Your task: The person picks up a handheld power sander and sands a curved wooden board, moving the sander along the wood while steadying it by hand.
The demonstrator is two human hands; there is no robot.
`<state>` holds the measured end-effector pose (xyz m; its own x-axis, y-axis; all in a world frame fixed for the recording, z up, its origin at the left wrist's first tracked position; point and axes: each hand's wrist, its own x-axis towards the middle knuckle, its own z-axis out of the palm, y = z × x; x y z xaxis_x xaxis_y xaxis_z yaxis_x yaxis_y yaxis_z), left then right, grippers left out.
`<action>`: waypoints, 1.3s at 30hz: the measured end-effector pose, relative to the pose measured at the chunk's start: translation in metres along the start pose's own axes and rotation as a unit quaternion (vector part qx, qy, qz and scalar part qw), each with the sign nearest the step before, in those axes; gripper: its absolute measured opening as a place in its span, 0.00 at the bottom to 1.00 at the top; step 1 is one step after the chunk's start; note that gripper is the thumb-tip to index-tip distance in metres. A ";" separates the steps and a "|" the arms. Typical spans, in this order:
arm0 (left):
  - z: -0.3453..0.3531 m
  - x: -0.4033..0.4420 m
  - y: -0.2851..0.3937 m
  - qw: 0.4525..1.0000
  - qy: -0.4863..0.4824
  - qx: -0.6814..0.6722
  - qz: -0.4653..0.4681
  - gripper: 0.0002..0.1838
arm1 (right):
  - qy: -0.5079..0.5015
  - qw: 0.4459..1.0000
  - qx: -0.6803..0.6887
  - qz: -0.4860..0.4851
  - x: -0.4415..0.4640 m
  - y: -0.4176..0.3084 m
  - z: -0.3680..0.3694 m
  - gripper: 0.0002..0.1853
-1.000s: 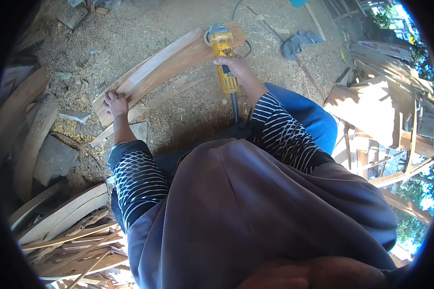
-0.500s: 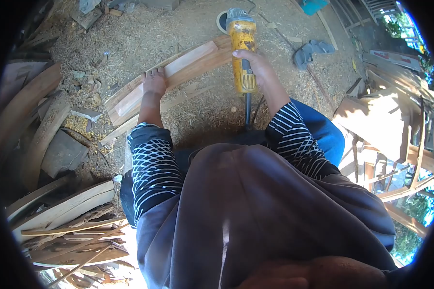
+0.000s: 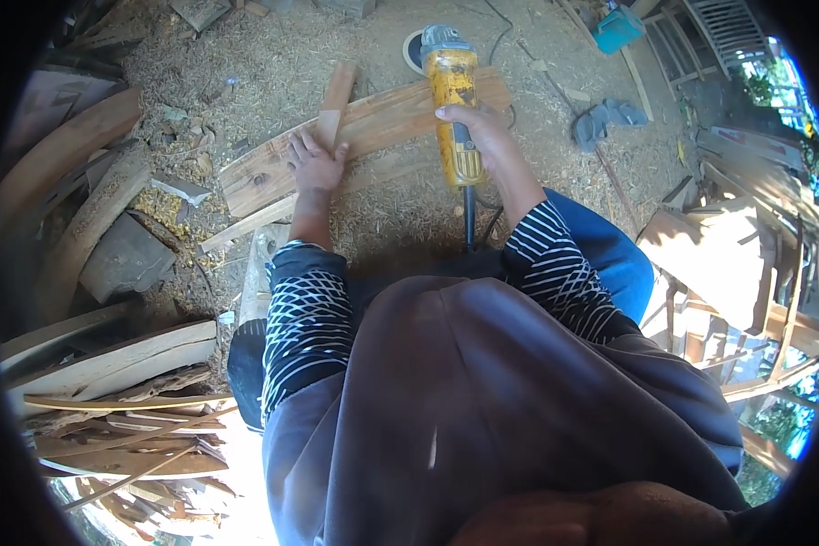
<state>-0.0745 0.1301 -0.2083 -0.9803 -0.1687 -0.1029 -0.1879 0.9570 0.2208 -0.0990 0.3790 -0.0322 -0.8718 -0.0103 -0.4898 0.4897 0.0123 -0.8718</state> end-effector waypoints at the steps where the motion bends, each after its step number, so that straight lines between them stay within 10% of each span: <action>1: 0.002 -0.004 0.001 0.998 0.019 0.002 -0.059 0.27 | -0.002 1.000 -0.003 0.001 -0.001 0.000 0.004 0.30; 4: -0.014 -0.008 -0.003 0.986 -0.139 -0.012 -0.093 0.27 | -0.022 1.000 -0.012 0.008 -0.004 0.002 0.012 0.30; 13: -0.045 0.024 -0.081 0.990 -0.124 0.042 0.056 0.29 | -0.061 0.992 -0.108 0.037 -0.018 0.022 0.047 0.30; 22: -0.064 -0.003 -0.088 0.983 -0.129 0.014 -0.131 0.38 | -0.123 0.976 -0.169 0.059 -0.021 0.057 0.099 0.29; 39: -0.033 0.003 -0.111 0.992 -0.091 -0.023 -0.088 0.38 | -0.069 0.976 -0.187 0.088 -0.017 0.065 0.074 0.32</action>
<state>-0.0589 0.0153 -0.2012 -0.9056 -0.2819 -0.3168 -0.3611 0.9043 0.2278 -0.0512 0.3063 -0.0813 -0.7514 -0.1084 -0.6508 0.5699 0.3905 -0.7230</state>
